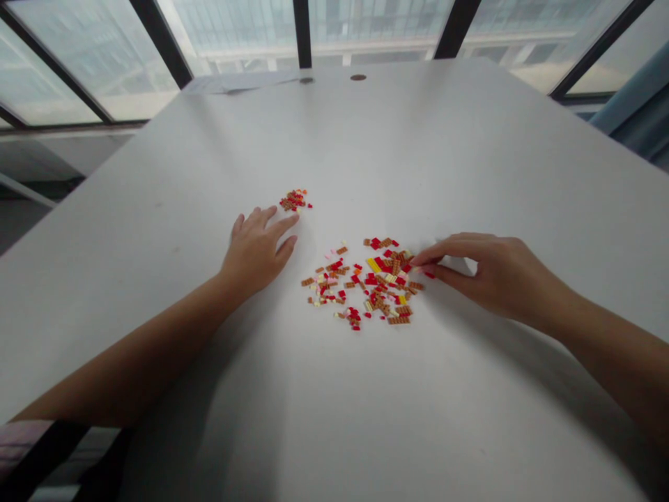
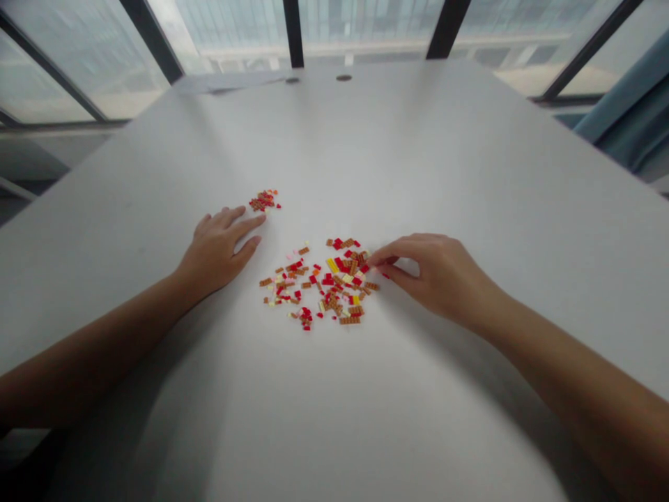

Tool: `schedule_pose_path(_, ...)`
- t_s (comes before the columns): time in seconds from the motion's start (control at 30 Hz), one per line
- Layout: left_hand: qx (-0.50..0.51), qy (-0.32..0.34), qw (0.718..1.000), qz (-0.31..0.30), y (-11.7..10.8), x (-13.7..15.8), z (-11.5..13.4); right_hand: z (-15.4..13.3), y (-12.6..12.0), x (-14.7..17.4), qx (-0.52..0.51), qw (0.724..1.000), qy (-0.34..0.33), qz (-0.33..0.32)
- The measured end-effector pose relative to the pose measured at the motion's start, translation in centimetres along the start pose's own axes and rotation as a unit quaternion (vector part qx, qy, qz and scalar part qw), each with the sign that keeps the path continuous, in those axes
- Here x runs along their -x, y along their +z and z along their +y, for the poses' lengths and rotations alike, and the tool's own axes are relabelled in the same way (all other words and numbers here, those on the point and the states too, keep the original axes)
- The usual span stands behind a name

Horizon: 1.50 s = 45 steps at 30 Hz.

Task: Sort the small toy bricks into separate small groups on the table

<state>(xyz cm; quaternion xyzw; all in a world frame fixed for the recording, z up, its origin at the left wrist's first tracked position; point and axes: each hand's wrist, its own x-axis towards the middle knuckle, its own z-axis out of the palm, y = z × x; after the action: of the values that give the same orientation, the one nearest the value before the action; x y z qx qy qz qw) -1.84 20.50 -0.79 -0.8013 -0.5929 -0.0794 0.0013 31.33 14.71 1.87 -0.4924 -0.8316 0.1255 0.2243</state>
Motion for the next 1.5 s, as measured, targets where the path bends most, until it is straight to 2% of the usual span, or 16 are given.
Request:
schedule_pose_path(0.17, 0.003, 0.003, 1.000, 0.004, 0.1, 0.0, -0.1, 0.6, -0.8, 0.2, 0.004, 0.998, 0.056, 0.012)
schedule_pose_path(0.43, 0.011, 0.005, 1.000, 0.010, 0.2, 0.0, -0.1, 1.1, -0.6, 0.0, -0.037, 0.988, 0.142, -0.048)
schedule_pose_path(0.53, 0.012, 0.005, 1.000, 0.010, 0.2, 0.0, -0.1, 0.6, -0.5, 0.0, -0.071, 0.984, 0.150, -0.071)
schedule_pose_path(0.63, 0.007, 0.002, 1.000, 0.001, 0.1, 0.0, 0.0, 0.4, -0.5, 0.1, -0.070, 0.984, 0.147, -0.065)
schedule_pose_path(0.77, 0.006, 0.000, 1.000, -0.001, 0.0, 0.0, 0.0, -0.2, -0.5, 0.1, -0.050, 0.993, 0.106, -0.028)
schedule_pose_path(1.0, 0.010, 0.008, 1.000, 0.013, 0.3, 0.0, -0.2, -1.3, 0.1, 0.2, -0.020, 0.998, -0.035, -0.047)
schedule_pose_path(1.17, 0.014, 0.013, 1.000, 0.022, 0.5, 0.0, -0.3, -1.0, 0.2, 0.3, 0.014, 0.997, -0.050, -0.048)
schedule_pose_path(1.3, 0.019, 0.013, 0.999, 0.023, 0.4, 0.0, -0.3, -1.5, 0.5, 0.3, 0.023, 0.998, -0.056, -0.016)
schedule_pose_path(1.5, 0.014, 0.010, 1.000, 0.015, 0.3, 0.0, -0.2, -1.9, 1.5, 0.2, 0.064, 0.990, -0.124, 0.017)
